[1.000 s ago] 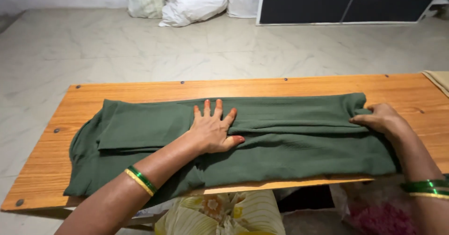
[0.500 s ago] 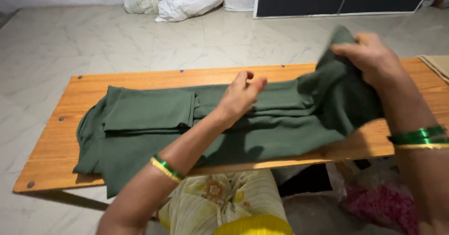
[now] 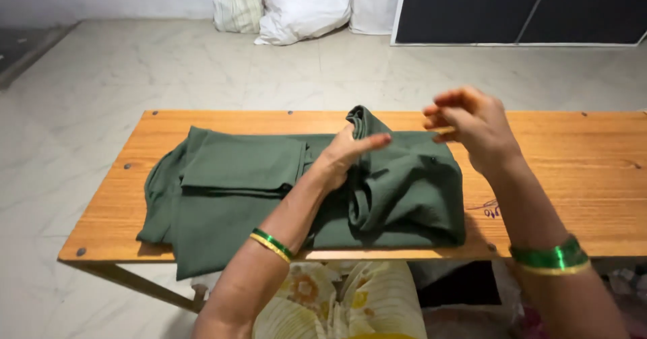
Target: The person folds a green shirt on a wooden table, then places the folded shirt into a clear plastic bag.
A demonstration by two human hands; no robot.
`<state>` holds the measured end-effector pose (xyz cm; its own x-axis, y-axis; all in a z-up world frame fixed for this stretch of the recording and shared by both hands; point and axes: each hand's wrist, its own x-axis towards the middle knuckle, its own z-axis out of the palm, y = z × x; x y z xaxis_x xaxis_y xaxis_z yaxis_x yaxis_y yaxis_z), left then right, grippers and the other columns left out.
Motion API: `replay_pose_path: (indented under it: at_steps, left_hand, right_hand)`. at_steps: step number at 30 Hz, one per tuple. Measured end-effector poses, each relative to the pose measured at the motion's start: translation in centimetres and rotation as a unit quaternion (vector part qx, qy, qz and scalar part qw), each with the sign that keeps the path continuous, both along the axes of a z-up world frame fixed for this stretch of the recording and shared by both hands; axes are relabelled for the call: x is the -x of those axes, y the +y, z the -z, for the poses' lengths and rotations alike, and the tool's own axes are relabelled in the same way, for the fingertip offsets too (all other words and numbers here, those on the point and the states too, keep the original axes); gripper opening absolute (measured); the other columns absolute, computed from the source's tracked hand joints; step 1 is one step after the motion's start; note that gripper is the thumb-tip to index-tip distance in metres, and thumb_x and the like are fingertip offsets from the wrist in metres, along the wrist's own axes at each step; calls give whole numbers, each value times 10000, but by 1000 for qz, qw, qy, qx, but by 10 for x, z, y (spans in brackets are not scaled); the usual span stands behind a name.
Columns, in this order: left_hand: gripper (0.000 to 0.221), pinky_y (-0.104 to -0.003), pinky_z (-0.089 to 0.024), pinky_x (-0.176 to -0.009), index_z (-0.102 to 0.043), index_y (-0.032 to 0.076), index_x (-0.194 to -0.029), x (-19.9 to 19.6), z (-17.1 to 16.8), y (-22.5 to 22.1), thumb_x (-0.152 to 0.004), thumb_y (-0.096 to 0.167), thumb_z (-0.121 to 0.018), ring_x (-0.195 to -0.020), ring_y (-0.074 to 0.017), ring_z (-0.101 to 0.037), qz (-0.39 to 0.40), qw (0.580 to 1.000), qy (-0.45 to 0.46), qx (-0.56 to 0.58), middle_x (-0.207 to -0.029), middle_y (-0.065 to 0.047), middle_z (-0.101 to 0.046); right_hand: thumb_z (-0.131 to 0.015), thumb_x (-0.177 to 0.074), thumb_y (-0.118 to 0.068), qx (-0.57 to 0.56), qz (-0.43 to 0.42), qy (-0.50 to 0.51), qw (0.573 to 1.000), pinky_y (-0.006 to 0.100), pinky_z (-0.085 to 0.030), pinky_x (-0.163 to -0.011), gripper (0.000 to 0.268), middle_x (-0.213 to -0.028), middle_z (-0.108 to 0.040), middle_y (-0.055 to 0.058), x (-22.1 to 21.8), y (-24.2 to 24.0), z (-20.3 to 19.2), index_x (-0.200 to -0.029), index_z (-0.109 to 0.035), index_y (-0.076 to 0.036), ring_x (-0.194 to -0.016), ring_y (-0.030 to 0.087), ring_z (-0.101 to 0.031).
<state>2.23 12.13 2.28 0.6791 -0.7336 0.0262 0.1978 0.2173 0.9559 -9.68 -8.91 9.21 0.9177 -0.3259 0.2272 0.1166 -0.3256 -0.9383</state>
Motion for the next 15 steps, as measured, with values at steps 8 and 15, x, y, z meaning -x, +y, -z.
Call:
replay_pose_path:
  at_steps: [8, 15]
  left_hand:
    - [291, -348, -571, -698, -569, -37, -1139, -34, 50, -17, -894, 67, -686, -816, -199, -658, 6, 996, 22, 85, -964, -112, -671]
    - [127, -337, -624, -649, -578, 36, -1042, -7, 4, 2, -930, 88, -547, -735, -171, -706, 11, 982, 110, 153, -895, -85, -686]
  right_hand:
    - [-627, -828, 53, 287, 22, -150, 946, 319, -599, -808, 261, -997, -773, 134, 51, 33, 75, -1058, -741, 5, -906, 205, -756]
    - [-793, -802, -192, 331, 13, -87, 939, 372, -575, -612, 298, -880, -713, 139, 24, 101, 22, -1030, -698, -24, -676, 260, -713]
